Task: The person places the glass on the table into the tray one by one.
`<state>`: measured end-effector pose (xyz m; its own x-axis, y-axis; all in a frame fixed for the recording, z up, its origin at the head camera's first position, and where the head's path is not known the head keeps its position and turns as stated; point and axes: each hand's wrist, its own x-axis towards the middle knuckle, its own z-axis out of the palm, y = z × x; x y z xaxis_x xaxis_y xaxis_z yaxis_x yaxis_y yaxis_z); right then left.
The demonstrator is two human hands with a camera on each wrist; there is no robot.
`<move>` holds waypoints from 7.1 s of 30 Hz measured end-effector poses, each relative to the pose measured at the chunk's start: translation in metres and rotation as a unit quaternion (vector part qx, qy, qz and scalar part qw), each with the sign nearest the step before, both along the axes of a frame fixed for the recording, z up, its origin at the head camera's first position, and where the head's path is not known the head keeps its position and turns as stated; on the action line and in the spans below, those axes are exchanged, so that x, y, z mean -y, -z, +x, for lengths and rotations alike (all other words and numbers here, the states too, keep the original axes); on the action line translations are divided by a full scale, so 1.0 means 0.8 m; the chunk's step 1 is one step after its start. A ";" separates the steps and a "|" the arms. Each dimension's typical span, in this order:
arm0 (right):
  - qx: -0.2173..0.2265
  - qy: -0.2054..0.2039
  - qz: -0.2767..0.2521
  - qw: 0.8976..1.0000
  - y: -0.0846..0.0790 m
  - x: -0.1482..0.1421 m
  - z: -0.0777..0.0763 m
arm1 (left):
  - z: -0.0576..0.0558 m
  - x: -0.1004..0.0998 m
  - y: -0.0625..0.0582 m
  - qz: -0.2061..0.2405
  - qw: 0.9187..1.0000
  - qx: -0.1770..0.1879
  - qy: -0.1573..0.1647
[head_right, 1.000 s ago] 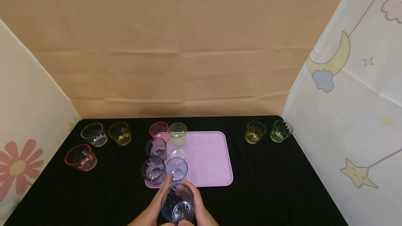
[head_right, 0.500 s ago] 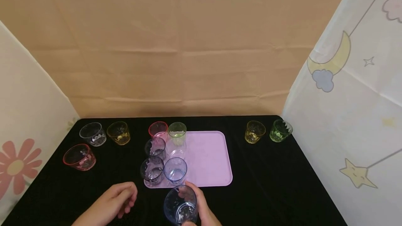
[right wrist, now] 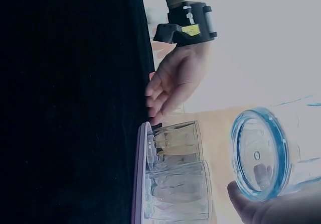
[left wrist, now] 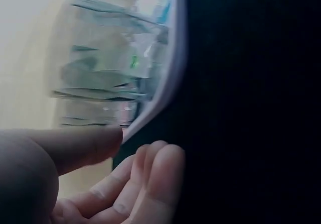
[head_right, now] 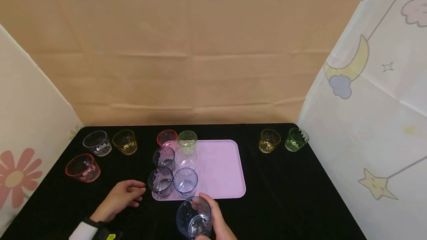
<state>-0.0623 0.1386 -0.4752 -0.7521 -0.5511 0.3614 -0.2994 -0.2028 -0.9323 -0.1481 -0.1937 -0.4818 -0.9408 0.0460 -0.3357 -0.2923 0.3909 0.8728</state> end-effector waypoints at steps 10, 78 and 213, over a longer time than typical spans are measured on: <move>0.029 0.032 -0.019 0.999 -0.010 -0.003 -0.001 | -0.002 -0.012 0.011 0.046 0.998 0.017 0.034; 0.049 0.302 0.311 0.900 0.011 -0.005 -0.213 | 0.000 -0.021 0.018 0.051 0.998 0.017 0.019; 0.101 0.316 0.524 0.784 0.029 -0.123 -0.094 | 0.004 0.077 -0.021 -0.145 0.894 -0.294 -0.304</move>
